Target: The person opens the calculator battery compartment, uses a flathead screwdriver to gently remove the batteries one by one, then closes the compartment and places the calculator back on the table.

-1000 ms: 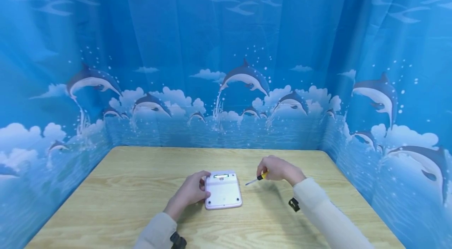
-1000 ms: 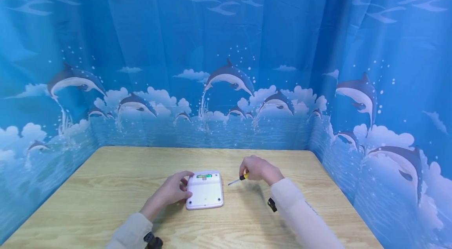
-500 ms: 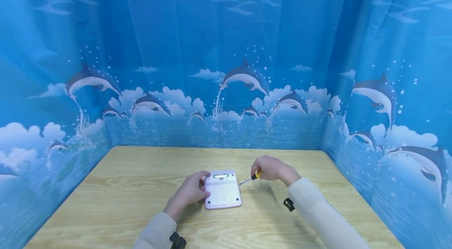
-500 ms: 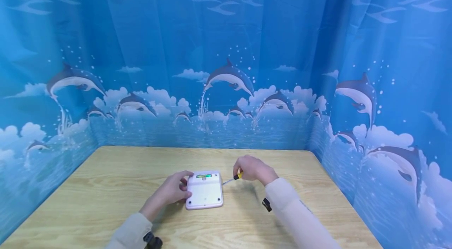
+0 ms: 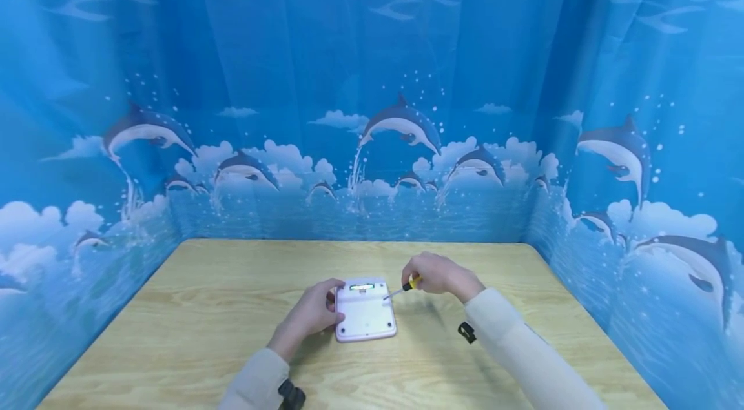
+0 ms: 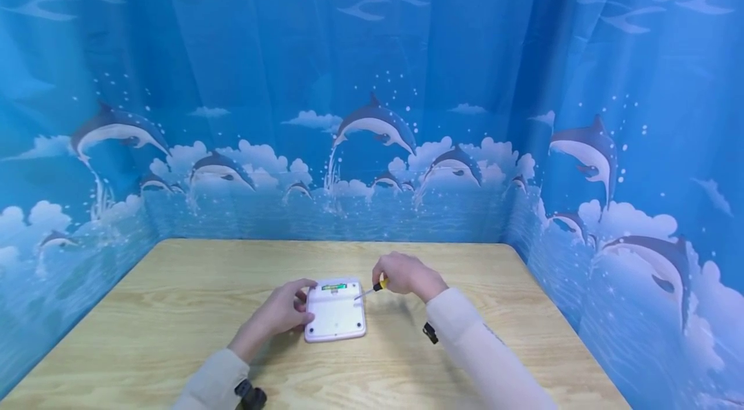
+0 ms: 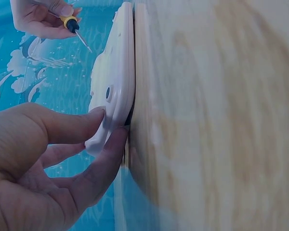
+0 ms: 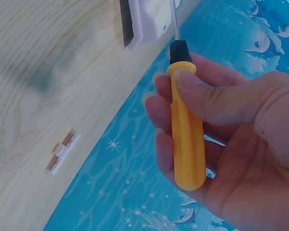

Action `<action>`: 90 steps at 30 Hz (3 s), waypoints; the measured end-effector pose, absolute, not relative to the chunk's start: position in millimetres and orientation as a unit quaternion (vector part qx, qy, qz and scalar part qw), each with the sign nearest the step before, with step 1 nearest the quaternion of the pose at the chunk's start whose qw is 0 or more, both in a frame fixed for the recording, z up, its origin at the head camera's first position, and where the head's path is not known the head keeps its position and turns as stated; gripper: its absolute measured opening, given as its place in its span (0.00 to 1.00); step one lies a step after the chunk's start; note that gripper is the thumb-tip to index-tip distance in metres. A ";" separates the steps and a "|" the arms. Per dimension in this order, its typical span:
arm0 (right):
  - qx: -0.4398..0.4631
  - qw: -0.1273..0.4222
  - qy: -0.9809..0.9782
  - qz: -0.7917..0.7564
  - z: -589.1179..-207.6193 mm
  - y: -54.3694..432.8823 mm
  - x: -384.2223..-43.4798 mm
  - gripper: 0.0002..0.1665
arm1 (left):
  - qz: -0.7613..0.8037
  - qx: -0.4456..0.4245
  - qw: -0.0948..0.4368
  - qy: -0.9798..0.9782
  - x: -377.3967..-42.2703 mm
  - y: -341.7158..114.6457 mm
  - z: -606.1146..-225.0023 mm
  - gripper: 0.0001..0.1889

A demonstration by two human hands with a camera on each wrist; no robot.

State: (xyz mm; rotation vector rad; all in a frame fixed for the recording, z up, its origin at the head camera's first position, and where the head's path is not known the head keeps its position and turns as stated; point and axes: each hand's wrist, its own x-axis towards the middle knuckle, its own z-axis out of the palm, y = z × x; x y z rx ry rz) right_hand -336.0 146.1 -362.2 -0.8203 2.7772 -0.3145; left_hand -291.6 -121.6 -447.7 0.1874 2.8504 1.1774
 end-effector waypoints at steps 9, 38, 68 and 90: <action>-0.276 0.110 0.949 -0.102 -365.8 142.1 -338.3 0.19 | 0.380 0.061 0.027 0.922 -294.4 -122.6 -449.2 0.37; -0.279 0.049 0.958 -0.052 -369.3 124.0 -352.8 0.19 | 0.376 0.048 0.021 0.925 -290.9 -118.0 -445.2 0.37; -0.271 0.032 0.962 0.012 -359.5 98.4 -352.4 0.19 | 0.386 0.037 0.030 0.921 -291.3 -117.8 -446.2 0.37; -0.265 0.014 0.951 0.156 -351.2 68.7 -351.0 0.15 | 0.384 0.025 0.029 0.922 -292.7 -116.1 -447.0 0.36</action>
